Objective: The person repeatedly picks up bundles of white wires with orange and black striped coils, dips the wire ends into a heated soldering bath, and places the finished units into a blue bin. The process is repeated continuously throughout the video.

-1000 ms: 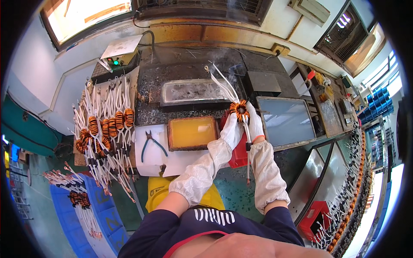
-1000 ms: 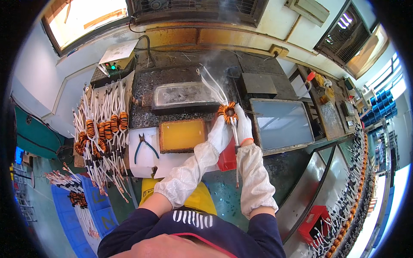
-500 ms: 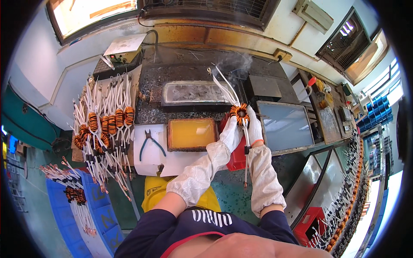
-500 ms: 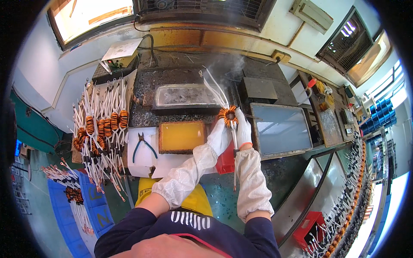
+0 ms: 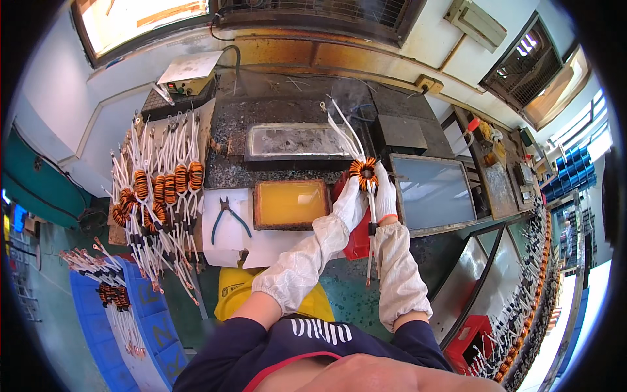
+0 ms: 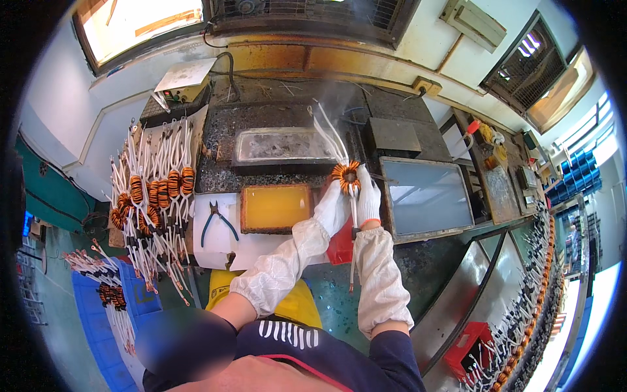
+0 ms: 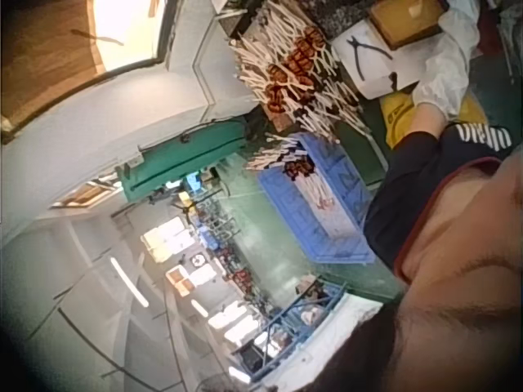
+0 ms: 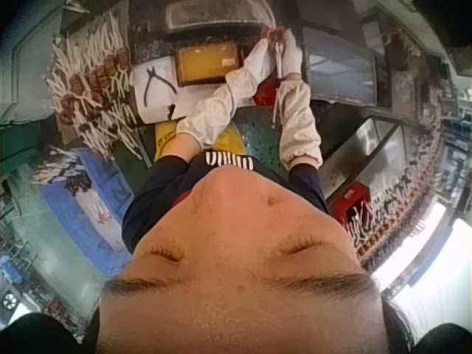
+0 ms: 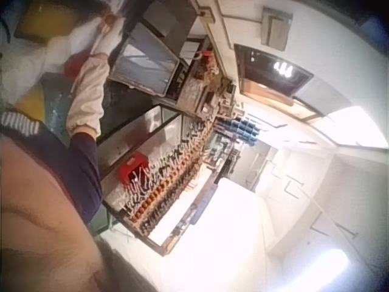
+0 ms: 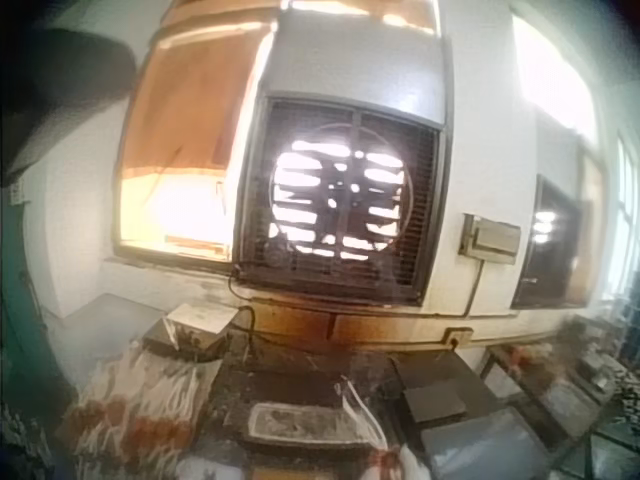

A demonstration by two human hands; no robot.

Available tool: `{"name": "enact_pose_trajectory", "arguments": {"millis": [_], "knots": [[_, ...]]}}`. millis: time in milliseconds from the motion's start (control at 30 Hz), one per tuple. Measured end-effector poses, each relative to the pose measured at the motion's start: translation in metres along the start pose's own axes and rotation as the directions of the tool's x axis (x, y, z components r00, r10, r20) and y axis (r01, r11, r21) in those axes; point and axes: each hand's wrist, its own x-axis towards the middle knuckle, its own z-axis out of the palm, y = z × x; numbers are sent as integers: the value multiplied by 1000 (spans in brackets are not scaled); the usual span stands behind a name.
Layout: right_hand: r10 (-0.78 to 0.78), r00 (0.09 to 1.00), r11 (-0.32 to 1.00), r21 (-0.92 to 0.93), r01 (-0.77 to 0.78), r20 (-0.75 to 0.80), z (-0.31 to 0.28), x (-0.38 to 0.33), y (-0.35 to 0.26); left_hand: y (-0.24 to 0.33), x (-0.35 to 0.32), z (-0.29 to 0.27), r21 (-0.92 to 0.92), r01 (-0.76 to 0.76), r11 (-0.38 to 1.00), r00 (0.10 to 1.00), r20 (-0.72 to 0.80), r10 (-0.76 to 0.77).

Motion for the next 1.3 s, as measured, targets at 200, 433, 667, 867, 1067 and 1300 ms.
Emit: {"name": "enact_pose_trajectory", "arguments": {"millis": [200,433,667,867,1067,1300], "knots": [[-12,999,996,91,15,-34,6,-4,1,2,0,-3,-45,38,998,999,-1,-38],[-57,997,992,110,63,-55,6,-5,6,5,-4,7,-36,15,999,1000,17,-15],[-104,991,987,111,113,-83,-4,0,15,5,-3,6,-64,70,996,998,-4,-70],[-178,983,982,78,173,49,2,-21,8,7,1,-1,30,64,997,996,-55,-63],[-224,958,973,89,211,179,-28,-12,24,11,-2,7,72,102,992,995,-6,-102],[-317,903,947,52,316,290,-39,2,43,27,-6,15,-10,129,992,992,13,-129]]}}
